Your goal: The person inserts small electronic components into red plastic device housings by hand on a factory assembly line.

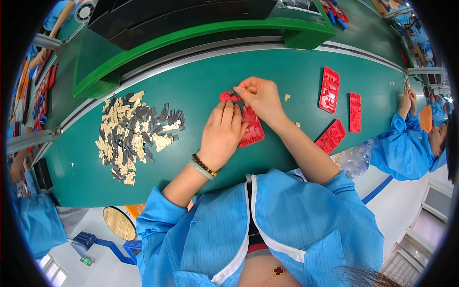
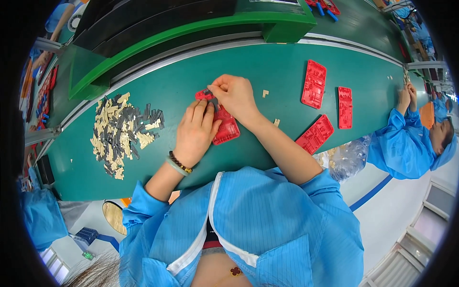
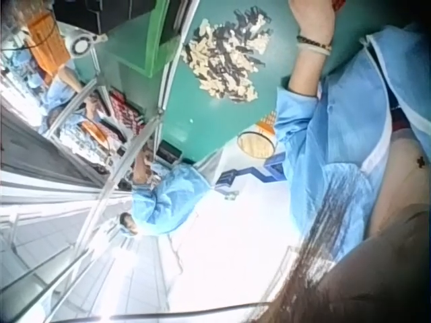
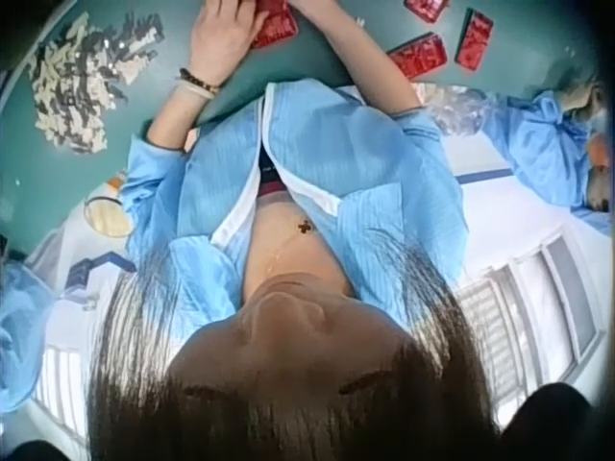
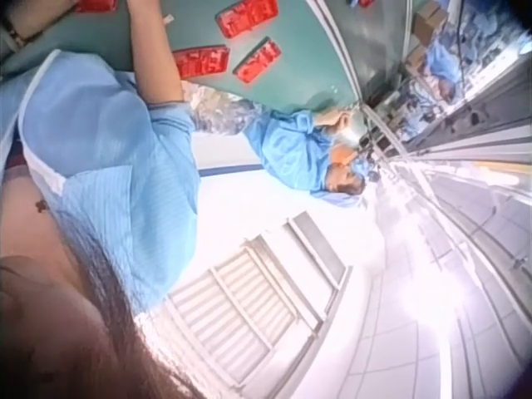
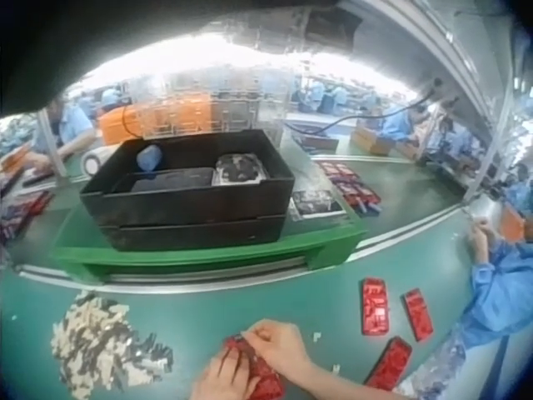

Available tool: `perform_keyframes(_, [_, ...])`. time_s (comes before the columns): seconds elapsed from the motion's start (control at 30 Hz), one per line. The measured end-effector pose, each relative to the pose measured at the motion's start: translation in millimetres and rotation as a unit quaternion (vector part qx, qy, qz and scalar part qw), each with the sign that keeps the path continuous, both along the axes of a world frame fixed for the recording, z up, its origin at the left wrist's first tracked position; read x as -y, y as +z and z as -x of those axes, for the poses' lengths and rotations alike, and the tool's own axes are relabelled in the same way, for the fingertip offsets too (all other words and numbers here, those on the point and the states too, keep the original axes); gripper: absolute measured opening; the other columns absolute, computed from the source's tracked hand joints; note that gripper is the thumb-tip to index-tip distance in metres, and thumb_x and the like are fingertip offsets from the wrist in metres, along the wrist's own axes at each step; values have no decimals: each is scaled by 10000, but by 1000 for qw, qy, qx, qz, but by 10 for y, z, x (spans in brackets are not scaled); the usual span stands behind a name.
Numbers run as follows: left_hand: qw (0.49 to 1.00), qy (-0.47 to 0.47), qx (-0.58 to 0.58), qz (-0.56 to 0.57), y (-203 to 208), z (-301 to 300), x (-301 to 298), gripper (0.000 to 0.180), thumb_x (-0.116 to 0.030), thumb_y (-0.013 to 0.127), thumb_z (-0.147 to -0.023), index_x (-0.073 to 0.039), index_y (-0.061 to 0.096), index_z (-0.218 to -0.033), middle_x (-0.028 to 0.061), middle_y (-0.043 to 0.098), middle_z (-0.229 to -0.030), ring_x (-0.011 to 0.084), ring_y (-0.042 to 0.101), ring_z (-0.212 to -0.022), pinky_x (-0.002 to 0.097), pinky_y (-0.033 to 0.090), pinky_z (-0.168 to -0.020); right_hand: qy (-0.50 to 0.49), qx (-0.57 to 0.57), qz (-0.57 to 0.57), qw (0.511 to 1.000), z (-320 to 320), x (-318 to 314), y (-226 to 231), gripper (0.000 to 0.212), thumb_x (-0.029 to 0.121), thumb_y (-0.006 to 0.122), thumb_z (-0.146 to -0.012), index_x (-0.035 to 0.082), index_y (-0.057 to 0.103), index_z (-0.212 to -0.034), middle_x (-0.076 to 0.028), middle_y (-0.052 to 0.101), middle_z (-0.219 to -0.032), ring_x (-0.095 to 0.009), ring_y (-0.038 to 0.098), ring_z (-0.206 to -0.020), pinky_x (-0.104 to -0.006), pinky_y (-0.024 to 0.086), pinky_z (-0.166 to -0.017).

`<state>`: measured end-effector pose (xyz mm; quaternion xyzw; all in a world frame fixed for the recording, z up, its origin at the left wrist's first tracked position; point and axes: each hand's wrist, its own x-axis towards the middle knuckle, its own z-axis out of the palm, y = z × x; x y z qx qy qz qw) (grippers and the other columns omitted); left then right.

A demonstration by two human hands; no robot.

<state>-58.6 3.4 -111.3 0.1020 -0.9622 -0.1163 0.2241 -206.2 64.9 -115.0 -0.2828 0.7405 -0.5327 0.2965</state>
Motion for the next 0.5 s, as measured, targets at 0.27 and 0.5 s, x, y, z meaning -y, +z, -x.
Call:
perform_keyframes(0.27, [1000,-1,-2,-11,17,6,-2,414,-178,697,-764,40,591,-1100,174,554,-1143,310,534,-1076,391,500,-873,10,-64,-32,997,-17,-8,-4,123,75,680,-859,-33,634,-824,-23,633,-637,-20,504,-532,-193,389,-458])
perform_keyframes(0.5, [1000,0,-10,-11,18,-8,-3,410,-170,695,-757,37,589,-1095,171,552,-1137,313,534,-1064,396,499,-869,-12,-39,-20,999,-65,-21,-12,119,75,675,-866,-34,636,-843,-20,642,-672,-14,518,-578,-186,397,-487])
